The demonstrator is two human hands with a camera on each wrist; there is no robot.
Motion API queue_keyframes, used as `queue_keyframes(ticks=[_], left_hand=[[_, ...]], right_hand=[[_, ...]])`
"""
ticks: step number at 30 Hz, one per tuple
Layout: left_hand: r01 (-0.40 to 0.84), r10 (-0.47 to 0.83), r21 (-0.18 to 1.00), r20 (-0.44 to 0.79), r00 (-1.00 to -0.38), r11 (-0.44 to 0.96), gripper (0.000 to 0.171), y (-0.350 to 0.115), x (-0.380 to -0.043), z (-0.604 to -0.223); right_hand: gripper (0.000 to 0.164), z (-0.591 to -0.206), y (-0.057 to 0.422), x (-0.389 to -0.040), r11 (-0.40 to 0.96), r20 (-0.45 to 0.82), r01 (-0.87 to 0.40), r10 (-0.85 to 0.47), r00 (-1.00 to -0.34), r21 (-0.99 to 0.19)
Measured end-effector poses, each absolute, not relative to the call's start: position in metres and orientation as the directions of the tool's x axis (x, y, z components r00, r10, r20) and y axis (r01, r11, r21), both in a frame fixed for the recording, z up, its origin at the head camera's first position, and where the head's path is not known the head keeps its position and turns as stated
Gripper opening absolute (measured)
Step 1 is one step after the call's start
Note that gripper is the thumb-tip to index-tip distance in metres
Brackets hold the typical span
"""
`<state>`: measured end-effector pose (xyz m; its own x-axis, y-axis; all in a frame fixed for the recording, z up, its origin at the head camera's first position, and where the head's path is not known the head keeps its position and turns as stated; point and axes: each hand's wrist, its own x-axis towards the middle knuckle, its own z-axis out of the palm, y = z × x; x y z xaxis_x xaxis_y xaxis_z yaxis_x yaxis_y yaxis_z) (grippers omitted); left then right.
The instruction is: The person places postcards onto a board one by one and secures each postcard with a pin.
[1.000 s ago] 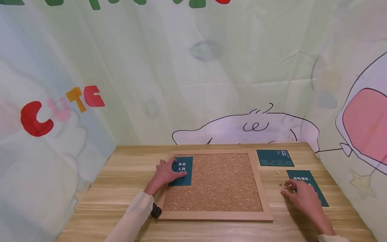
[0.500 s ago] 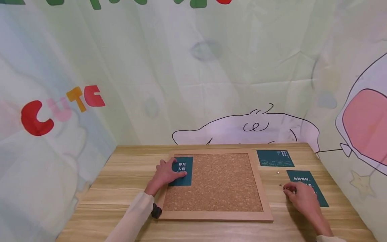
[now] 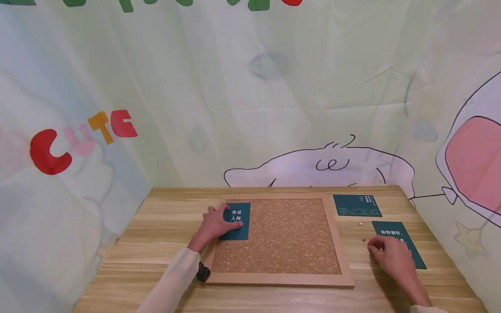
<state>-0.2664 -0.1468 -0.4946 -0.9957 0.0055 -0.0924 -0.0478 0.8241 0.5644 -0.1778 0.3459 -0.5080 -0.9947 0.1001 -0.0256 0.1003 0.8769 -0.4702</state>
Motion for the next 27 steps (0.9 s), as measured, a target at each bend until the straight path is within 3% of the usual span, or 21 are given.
queue_keyframes(ticks=[13,27], left_hand=[[-0.051,0.003,0.574,-0.092,-0.996,0.817,0.08,-0.146,-0.266,-0.491],[-0.058,-0.007,0.58,-0.09,-0.996,0.813,0.078,-0.145,-0.264,-0.491]], right_hand=[[0.013,-0.486,0.333,-0.196,0.855,0.066,-0.009,0.029,-0.997,-0.519],[0.011,-0.453,0.273,-0.228,0.751,0.194,-0.213,-0.114,-0.974,-0.625]])
